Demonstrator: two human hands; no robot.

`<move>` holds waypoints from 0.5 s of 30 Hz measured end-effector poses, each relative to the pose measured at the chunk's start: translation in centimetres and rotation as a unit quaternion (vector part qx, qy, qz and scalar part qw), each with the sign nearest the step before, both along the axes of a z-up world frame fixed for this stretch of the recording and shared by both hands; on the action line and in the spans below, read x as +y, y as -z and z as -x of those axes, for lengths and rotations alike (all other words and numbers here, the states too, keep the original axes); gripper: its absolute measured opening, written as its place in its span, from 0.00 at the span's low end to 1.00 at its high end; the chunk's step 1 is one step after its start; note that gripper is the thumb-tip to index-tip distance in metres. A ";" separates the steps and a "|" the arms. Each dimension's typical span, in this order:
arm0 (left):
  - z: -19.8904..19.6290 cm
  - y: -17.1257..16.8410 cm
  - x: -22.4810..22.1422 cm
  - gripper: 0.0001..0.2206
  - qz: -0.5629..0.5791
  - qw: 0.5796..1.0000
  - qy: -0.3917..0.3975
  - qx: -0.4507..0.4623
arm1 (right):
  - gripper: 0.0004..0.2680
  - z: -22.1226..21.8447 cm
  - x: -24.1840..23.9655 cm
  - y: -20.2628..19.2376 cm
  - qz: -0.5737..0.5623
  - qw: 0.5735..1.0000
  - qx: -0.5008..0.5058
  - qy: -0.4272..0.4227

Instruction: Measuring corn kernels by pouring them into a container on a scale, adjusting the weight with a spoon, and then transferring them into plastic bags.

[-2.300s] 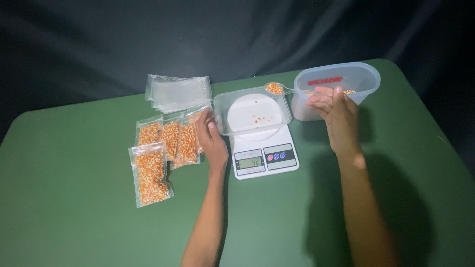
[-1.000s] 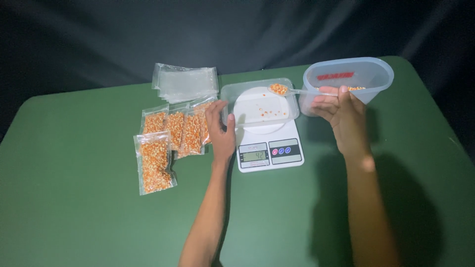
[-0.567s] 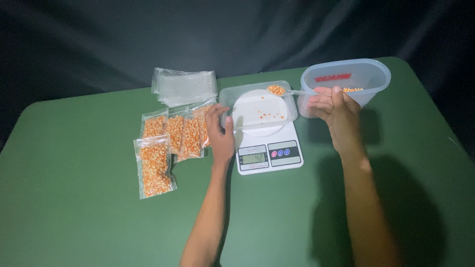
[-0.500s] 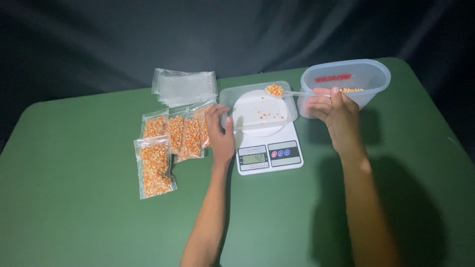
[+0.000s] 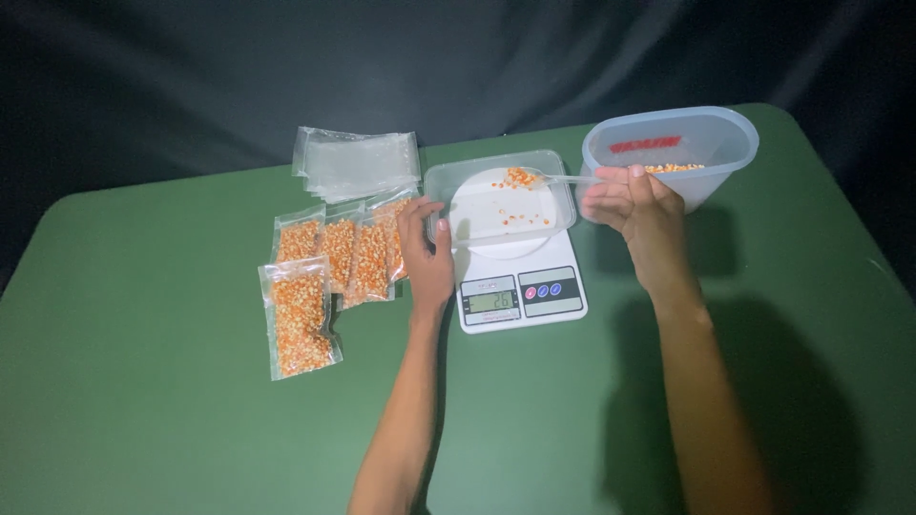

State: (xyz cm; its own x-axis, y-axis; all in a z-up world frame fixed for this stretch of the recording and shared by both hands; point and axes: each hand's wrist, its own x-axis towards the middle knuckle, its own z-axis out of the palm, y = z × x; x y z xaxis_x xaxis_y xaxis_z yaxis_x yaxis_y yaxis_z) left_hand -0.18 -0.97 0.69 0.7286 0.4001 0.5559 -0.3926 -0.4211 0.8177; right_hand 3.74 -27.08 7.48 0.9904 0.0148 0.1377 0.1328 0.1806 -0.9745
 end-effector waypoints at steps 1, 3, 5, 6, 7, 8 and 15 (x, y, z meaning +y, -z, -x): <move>0.0 -0.1 0.0 0.13 0.000 1.000 0.000 -0.004 | 0.20 0.0 0.0 -0.1 0.002 1.000 0.001 0.003; 0.0 -0.1 -0.1 0.13 0.003 1.000 0.002 -0.004 | 0.21 0.1 0.0 -0.2 -0.002 1.000 0.002 0.003; 0.0 -0.1 0.0 0.13 0.006 1.000 0.003 -0.004 | 0.21 0.1 0.0 -0.2 -0.006 1.000 0.003 0.002; -0.1 0.0 0.0 0.13 0.008 1.000 0.004 -0.004 | 0.22 0.1 -0.1 -0.1 0.002 1.000 -0.003 0.000; -0.1 0.0 0.0 0.13 0.010 1.000 0.005 -0.003 | 0.22 0.1 -0.2 0.0 0.009 1.000 -0.007 -0.001; -0.2 0.1 0.0 0.13 0.011 1.000 0.005 -0.003 | 0.22 0.0 -0.2 0.0 0.009 1.000 -0.006 -0.001; -0.6 0.7 0.2 0.12 0.007 1.000 0.005 -0.014 | 0.23 -0.3 -0.4 0.4 0.003 1.000 -0.017 0.000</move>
State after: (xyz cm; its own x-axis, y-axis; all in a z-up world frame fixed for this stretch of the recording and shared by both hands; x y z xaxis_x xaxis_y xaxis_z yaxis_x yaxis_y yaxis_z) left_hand 0.39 -0.82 -0.05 0.7171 0.4011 0.5700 -0.4187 -0.4059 0.8124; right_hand 4.08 -27.45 7.09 0.9852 0.0162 0.1705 0.1651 0.1753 -0.9706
